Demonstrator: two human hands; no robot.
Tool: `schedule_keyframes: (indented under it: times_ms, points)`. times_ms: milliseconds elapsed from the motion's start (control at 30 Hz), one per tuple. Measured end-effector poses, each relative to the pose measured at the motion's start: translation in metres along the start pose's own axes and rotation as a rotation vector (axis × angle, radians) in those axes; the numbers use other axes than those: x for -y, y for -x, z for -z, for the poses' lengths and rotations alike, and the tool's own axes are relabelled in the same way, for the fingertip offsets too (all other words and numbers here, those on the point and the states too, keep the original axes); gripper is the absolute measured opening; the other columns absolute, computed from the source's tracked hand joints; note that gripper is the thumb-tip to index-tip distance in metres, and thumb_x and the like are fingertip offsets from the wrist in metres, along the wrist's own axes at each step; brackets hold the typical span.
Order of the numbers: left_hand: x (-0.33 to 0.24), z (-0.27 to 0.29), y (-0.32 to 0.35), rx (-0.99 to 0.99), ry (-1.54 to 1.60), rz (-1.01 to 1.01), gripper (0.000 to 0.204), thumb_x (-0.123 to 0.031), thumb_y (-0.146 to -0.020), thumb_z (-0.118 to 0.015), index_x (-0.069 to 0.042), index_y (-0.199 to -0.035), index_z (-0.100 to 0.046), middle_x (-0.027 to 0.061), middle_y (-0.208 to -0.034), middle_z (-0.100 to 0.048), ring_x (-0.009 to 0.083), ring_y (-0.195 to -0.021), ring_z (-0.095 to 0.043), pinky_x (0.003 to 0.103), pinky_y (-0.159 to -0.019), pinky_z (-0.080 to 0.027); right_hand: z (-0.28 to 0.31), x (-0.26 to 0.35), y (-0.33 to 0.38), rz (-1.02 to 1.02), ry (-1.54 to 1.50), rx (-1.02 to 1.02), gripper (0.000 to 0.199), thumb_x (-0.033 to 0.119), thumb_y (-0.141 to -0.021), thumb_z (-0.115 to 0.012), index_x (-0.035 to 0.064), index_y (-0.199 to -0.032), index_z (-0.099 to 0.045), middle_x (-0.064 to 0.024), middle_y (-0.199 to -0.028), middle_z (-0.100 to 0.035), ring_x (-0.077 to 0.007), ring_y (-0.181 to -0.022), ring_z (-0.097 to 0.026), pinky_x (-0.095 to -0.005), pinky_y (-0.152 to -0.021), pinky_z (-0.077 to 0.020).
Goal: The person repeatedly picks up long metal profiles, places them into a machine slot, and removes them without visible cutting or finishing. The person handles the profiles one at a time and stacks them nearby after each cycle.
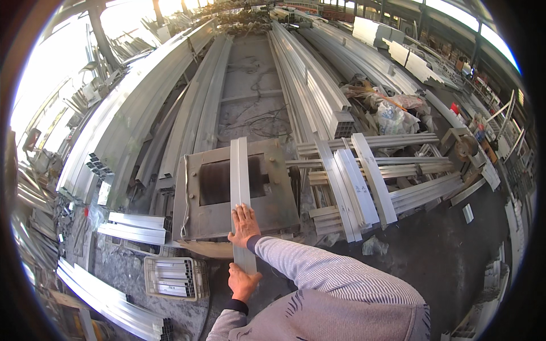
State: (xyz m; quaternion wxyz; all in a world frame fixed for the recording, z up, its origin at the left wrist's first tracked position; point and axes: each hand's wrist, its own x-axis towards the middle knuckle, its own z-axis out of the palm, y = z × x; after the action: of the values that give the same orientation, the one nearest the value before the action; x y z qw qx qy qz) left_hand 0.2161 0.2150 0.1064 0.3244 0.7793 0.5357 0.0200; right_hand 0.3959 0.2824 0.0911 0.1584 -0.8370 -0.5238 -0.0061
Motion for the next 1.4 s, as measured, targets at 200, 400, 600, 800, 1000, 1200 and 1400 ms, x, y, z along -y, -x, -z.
schedule_keyframes:
  times_ms: [200,400,600,800,1000,1200,1400]
  points:
    - [0.039,-0.008,0.049,-0.001,0.005,0.013,0.086,-0.039,-0.067,-0.09,0.006,-0.124,-0.044,0.0304,-0.122,-0.063,0.0481,-0.109,-0.07,0.053,-0.093,-0.059,-0.007,0.025,0.055,0.012,-0.01,0.029,0.091,0.048,-0.085,-0.069,0.0007,-0.159,-0.045,-0.0201,-0.169,-0.034,-0.0371,-0.161,-0.022,-0.0536,-0.132,-0.0153]
    - [0.073,-0.018,0.085,-0.023,-0.016,-0.012,0.084,-0.041,-0.068,-0.09,0.005,-0.121,-0.045,0.03,-0.119,-0.063,0.048,-0.107,-0.07,0.054,-0.092,-0.059,-0.015,0.046,0.098,0.007,0.014,0.055,0.093,0.05,-0.086,-0.07,-0.0008,-0.159,-0.043,-0.0215,-0.17,-0.032,-0.0388,-0.161,-0.021,-0.0549,-0.132,-0.0144]
    - [0.099,-0.025,0.11,-0.01,-0.024,0.042,0.086,-0.044,-0.064,-0.093,0.003,-0.119,-0.047,0.0248,-0.12,-0.063,0.0449,-0.106,-0.07,0.052,-0.088,-0.06,-0.017,0.061,0.133,0.017,0.0,0.11,0.093,0.051,-0.089,-0.068,-0.001,-0.161,-0.041,-0.0225,-0.172,-0.03,-0.0404,-0.162,-0.02,-0.0584,-0.132,-0.014]
    - [0.129,-0.035,0.136,0.004,0.011,0.129,0.087,-0.052,-0.065,-0.094,0.002,-0.117,-0.049,0.0261,-0.117,-0.063,0.0493,-0.105,-0.069,0.054,-0.088,-0.058,-0.024,0.076,0.168,0.055,-0.008,0.159,0.096,0.055,-0.092,-0.065,-0.0046,-0.163,-0.037,-0.0263,-0.172,-0.026,-0.044,-0.162,-0.016,-0.0631,-0.13,-0.0125]
    - [0.145,-0.051,0.165,-0.066,0.085,0.273,0.084,-0.052,-0.066,-0.094,0.001,-0.113,-0.048,0.0272,-0.109,-0.063,0.0535,-0.105,-0.067,0.057,-0.087,-0.056,-0.029,0.085,0.197,0.103,0.013,0.268,0.099,0.058,-0.093,-0.064,-0.0068,-0.163,-0.034,-0.0305,-0.171,-0.024,-0.048,-0.161,-0.014,-0.0697,-0.128,-0.0114]
    - [0.106,-0.041,0.094,-0.062,-0.01,0.041,0.075,-0.042,-0.069,-0.09,0.002,-0.112,-0.047,0.0258,-0.111,-0.063,0.0497,-0.103,-0.069,0.056,-0.084,-0.058,-0.028,0.055,0.121,0.065,-0.03,0.148,0.097,0.052,-0.089,-0.069,-0.0047,-0.161,-0.038,-0.0273,-0.172,-0.026,-0.0447,-0.162,-0.016,-0.0643,-0.131,-0.0124]
    - [0.023,-0.014,-0.032,-0.115,-0.036,-0.127,0.086,-0.038,-0.067,-0.09,0.007,-0.126,-0.045,0.0267,-0.118,-0.064,0.046,-0.104,-0.071,0.052,-0.086,-0.061,-0.013,-0.002,-0.025,0.022,-0.023,0.055,0.095,0.051,-0.087,-0.07,-0.0034,-0.16,-0.041,-0.0249,-0.171,-0.031,-0.0411,-0.162,-0.02,-0.0581,-0.132,-0.0131]
